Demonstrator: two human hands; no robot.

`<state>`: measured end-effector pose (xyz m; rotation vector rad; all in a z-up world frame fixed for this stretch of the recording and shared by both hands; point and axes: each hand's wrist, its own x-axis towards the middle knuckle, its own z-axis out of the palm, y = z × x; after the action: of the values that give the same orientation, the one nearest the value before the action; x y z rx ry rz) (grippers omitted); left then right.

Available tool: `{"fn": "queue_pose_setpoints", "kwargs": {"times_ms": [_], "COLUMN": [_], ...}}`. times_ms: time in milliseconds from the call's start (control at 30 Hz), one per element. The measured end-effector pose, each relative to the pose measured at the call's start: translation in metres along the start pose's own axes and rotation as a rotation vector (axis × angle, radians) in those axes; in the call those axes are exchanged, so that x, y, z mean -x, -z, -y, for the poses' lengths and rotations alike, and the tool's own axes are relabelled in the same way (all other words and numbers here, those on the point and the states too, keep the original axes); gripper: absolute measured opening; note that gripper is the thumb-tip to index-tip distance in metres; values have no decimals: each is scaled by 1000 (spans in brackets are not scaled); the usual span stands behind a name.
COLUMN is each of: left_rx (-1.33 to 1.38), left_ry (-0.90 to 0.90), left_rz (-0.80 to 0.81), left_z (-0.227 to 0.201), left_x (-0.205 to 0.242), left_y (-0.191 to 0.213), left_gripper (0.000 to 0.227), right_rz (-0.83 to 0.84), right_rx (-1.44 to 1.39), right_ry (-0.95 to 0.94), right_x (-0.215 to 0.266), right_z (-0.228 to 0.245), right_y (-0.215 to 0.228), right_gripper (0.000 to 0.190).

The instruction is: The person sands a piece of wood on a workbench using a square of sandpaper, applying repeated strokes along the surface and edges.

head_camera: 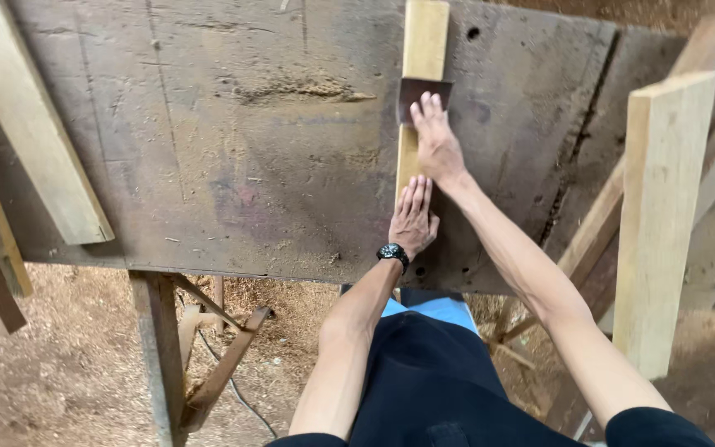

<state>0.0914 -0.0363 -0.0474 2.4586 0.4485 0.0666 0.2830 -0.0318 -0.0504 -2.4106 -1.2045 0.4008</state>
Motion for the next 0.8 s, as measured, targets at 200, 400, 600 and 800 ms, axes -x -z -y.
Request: {"fn": "queue_pose_setpoints", "kwargs": {"times_ms": [200, 400, 600, 800], "left_rx": [19, 29, 70, 8], "left_ry": [-4, 4, -13, 28], "left_rz": [-45, -71, -22, 1], "left_z": [-4, -2, 10, 0], "left_x": [-3, -1, 6, 3], "left_y": [9, 3, -25, -9], "left_gripper": [79, 78, 63, 75], "right_rz": [-33, -77, -31, -136], "right_rx": [-34, -84, -142, -30], "right_ry": [5, 12, -27, -20], "right_x": [-110, -67, 40, -35], "right_z": [-49, -22, 39, -3], "right_y": [11, 3, 10, -15], "right_gripper": [48, 48, 50, 46]}}
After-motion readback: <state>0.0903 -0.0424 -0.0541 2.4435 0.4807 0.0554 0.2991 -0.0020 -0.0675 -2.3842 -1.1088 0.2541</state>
